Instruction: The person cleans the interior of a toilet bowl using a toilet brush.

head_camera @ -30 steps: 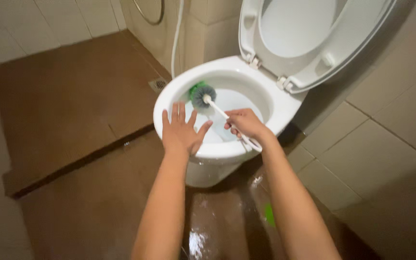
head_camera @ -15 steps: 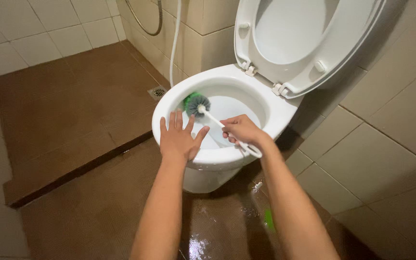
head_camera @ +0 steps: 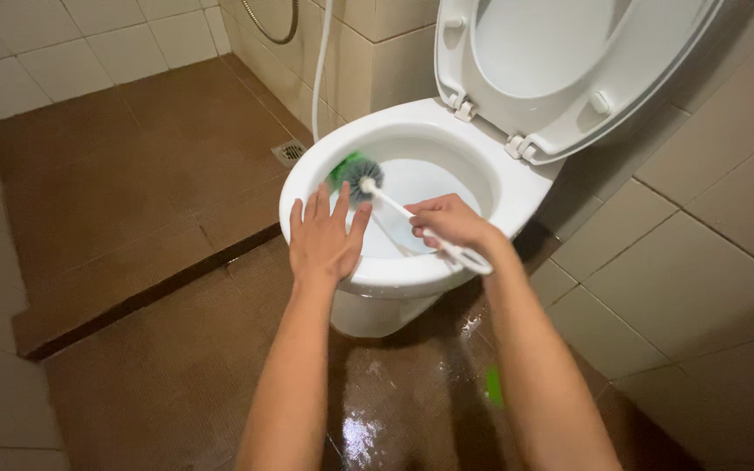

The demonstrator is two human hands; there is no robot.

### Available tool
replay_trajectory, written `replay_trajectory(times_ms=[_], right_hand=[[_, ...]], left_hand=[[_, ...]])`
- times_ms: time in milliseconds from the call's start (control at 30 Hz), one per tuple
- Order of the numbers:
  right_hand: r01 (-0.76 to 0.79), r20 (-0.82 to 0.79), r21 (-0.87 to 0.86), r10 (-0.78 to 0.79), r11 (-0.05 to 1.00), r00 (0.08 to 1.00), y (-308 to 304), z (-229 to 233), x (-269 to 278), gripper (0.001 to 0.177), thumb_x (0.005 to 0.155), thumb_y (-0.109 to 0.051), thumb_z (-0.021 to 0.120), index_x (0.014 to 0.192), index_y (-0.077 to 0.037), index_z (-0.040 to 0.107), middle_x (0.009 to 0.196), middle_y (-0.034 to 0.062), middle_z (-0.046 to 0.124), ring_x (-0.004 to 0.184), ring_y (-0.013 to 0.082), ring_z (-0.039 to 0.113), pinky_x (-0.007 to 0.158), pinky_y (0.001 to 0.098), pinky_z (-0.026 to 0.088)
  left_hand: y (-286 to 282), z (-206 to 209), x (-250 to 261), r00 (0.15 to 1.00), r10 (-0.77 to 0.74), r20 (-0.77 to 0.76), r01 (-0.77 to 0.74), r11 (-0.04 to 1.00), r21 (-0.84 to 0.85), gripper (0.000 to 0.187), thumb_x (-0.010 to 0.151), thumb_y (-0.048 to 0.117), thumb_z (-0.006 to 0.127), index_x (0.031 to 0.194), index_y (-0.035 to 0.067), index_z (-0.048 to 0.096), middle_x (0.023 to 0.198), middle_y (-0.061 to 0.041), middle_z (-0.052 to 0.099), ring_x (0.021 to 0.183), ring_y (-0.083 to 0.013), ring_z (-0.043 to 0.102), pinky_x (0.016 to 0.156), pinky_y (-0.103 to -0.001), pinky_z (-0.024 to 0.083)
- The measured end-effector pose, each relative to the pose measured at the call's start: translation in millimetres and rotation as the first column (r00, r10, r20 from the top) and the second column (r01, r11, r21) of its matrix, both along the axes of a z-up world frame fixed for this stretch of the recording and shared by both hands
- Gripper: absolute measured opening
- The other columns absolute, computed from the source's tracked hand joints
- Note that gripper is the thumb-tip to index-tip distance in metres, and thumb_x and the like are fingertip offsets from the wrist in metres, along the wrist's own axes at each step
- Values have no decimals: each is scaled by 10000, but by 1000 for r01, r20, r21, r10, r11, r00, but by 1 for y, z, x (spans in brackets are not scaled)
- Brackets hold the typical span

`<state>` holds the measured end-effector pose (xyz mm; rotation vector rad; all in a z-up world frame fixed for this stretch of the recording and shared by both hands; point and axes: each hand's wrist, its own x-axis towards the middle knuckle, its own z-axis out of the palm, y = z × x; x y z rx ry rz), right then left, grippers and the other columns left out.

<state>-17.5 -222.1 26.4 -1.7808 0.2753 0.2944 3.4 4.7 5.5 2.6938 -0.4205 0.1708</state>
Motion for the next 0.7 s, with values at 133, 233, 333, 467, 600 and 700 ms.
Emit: replay_trajectory(times_ms=[133, 233, 333, 467, 600, 700], right_hand=[[-77, 16, 72, 77, 994, 997, -6, 10, -2, 443, 869, -43, 596, 1283, -2, 749, 694, 27, 612, 497, 76, 501, 425, 254, 408], [-9, -1, 51, 9, 999, 1000, -12, -7, 8, 399, 881, -85, 608, 1261, -38, 720, 697, 19, 611, 489, 87, 487, 414, 266, 403], [152, 122, 52, -157, 987, 980, -10, -31, 28, 279, 903, -76, 602, 1117, 51, 728, 726, 50, 656, 531, 110, 561, 449, 279, 426], [445, 233, 182, -478, 877, 847, -2, -45, 26, 191, 903, -48, 582, 885, 109, 689, 714, 87, 644, 565, 127, 578, 487, 297, 412], [470, 196, 234, -514, 851, 835, 5, -29, 18, 127, 883, -77, 600, 868, -1, 701, 704, 52, 644, 566, 112, 563, 496, 287, 393], [439, 209, 116, -454, 891, 866, 12, -21, 12, 147, 874, -75, 637, 891, 46, 719, 705, 51, 647, 571, 106, 569, 492, 280, 399]], left_hand=[[1, 2, 1, 1000, -6, 28, 7, 999, -42, 754, 1021, 641, 146, 1590, 192, 350, 1642, -183, 299, 1530, -294, 242, 1250, -469, 74], [0, -1, 0, 1000, -11, 8, 11, 1000, 9, 758, 1014, 652, 138, 1589, 206, 349, 1646, -169, 289, 1536, -288, 219, 1249, -471, 55], [-5, 2, 0, 998, -14, -55, 20, 994, 109, 756, 998, 662, 120, 1578, 234, 345, 1653, -144, 253, 1538, -272, 182, 1247, -478, 18], [-2, 5, -3, 997, -5, -78, 16, 989, 148, 759, 998, 668, 110, 1574, 238, 352, 1669, -128, 227, 1550, -261, 164, 1252, -473, 5], [-3, 7, -4, 997, -9, -77, 21, 987, 159, 764, 1000, 661, 102, 1581, 239, 362, 1670, -128, 233, 1555, -263, 176, 1252, -481, 15], [-2, 4, -3, 997, -13, -75, 25, 985, 169, 777, 986, 680, 95, 1578, 250, 354, 1665, -122, 232, 1525, -271, 217, 1246, -481, 10]])
